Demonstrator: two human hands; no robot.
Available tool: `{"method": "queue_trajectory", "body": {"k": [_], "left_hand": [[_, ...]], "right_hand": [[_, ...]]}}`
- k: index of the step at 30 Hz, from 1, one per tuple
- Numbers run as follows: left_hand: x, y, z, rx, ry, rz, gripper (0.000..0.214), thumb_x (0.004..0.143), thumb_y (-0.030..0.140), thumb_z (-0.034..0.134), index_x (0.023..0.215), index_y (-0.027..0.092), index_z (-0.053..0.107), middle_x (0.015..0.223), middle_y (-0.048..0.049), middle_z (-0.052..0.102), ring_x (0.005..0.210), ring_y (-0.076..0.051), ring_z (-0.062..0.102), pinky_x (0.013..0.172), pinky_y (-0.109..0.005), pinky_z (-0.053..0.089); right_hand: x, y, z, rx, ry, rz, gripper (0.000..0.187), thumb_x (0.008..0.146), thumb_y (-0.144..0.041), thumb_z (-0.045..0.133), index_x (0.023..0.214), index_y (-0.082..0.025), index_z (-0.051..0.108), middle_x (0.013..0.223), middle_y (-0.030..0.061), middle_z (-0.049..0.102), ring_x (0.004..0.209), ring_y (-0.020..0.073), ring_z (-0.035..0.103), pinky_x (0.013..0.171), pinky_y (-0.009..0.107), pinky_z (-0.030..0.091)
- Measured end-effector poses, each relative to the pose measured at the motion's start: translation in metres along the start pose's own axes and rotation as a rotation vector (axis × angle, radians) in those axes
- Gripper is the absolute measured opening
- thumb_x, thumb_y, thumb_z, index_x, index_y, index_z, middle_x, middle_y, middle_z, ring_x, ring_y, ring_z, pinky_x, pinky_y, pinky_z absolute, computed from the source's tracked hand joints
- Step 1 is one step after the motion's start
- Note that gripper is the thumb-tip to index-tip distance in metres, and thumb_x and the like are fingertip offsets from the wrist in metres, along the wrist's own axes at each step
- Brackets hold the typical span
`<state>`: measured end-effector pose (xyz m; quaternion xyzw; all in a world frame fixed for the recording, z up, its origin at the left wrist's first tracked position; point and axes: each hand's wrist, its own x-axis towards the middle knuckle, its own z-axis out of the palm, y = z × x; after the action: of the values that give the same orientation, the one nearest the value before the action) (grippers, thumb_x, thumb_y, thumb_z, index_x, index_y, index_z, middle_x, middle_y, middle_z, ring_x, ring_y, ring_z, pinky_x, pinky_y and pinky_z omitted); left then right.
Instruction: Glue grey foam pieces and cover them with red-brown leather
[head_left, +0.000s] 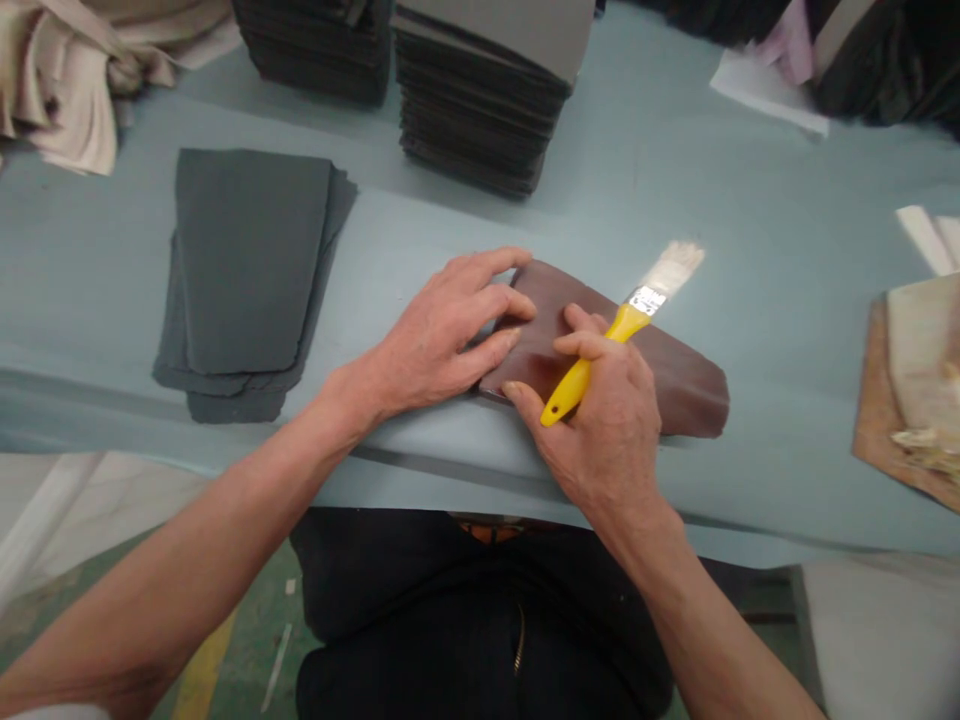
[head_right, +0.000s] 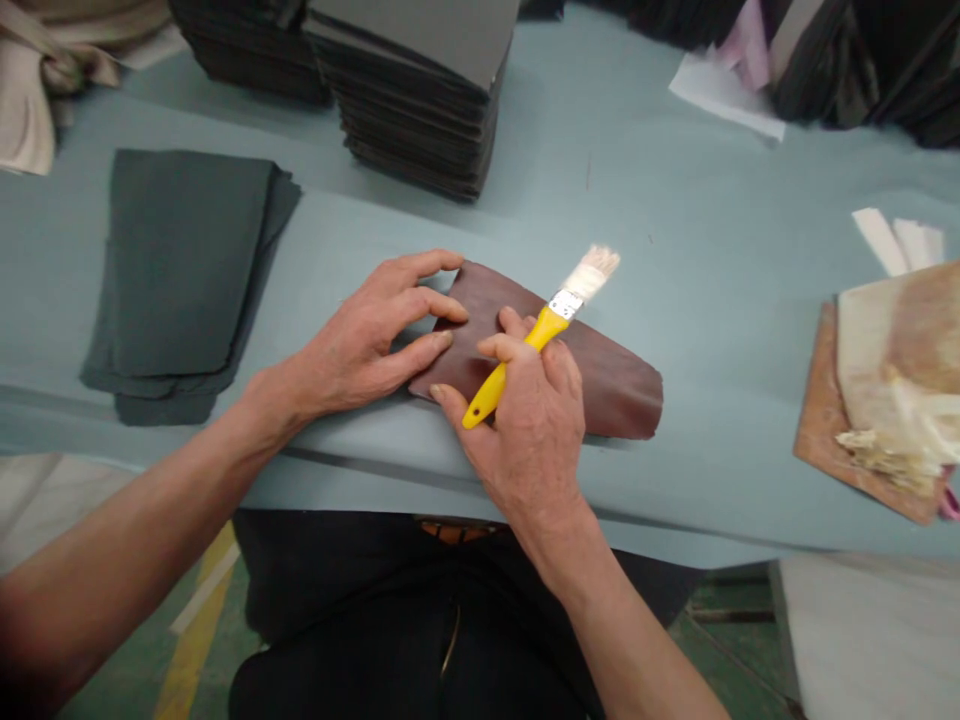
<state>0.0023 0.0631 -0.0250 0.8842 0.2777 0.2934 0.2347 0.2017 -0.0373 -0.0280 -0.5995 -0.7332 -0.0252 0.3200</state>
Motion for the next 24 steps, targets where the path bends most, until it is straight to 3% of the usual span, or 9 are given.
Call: {"method": "queue_trajectory", "body": {"k": [7, 11, 18, 24], "left_hand": [[-0.021, 0.017, -0.007, 0.055, 0.030, 0.070, 0.016, 0.107, 0.022, 0.055, 0.118, 0.023, 0.067, 0.129, -0.0100, 0.074, 0.124, -0.027, 0.067, 0.112, -0.051, 0.051], [-0.030, 0.022, -0.011, 0.076, 0.000, 0.109, 0.020, 0.105, 0.033, 0.068, 0.121, 0.022, 0.063, 0.130, -0.0122, 0.073, 0.122, -0.028, 0.067, 0.108, -0.047, 0.052], [-0.033, 0.020, -0.013, 0.137, -0.052, 0.132, 0.015, 0.109, 0.035, 0.061, 0.120, 0.025, 0.063, 0.129, -0.0100, 0.074, 0.118, -0.025, 0.068, 0.103, -0.044, 0.054], [-0.037, 0.021, -0.007, 0.230, 0.006, 0.157, 0.008, 0.109, 0.031, 0.062, 0.109, 0.026, 0.067, 0.118, -0.0069, 0.077, 0.106, -0.023, 0.071, 0.093, -0.042, 0.058]], "right_hand": [[0.000, 0.001, -0.003, 0.074, -0.054, 0.047, 0.031, 0.099, -0.033, 0.067, 0.125, -0.026, 0.052, 0.151, 0.0155, 0.065, 0.140, 0.0339, 0.062, 0.118, 0.056, 0.049], [0.001, 0.001, -0.002, 0.069, -0.054, 0.038, 0.028, 0.100, -0.032, 0.066, 0.124, -0.026, 0.052, 0.151, 0.0145, 0.065, 0.140, 0.0337, 0.062, 0.119, 0.057, 0.048], [0.000, -0.002, -0.002, 0.058, -0.072, 0.050, 0.025, 0.101, -0.028, 0.064, 0.123, -0.027, 0.051, 0.152, 0.0133, 0.064, 0.141, 0.0333, 0.060, 0.119, 0.057, 0.047], [0.000, -0.005, -0.003, 0.019, -0.052, 0.023, 0.023, 0.103, -0.025, 0.064, 0.122, -0.027, 0.051, 0.148, 0.0106, 0.068, 0.139, 0.0324, 0.064, 0.118, 0.056, 0.048]]}}
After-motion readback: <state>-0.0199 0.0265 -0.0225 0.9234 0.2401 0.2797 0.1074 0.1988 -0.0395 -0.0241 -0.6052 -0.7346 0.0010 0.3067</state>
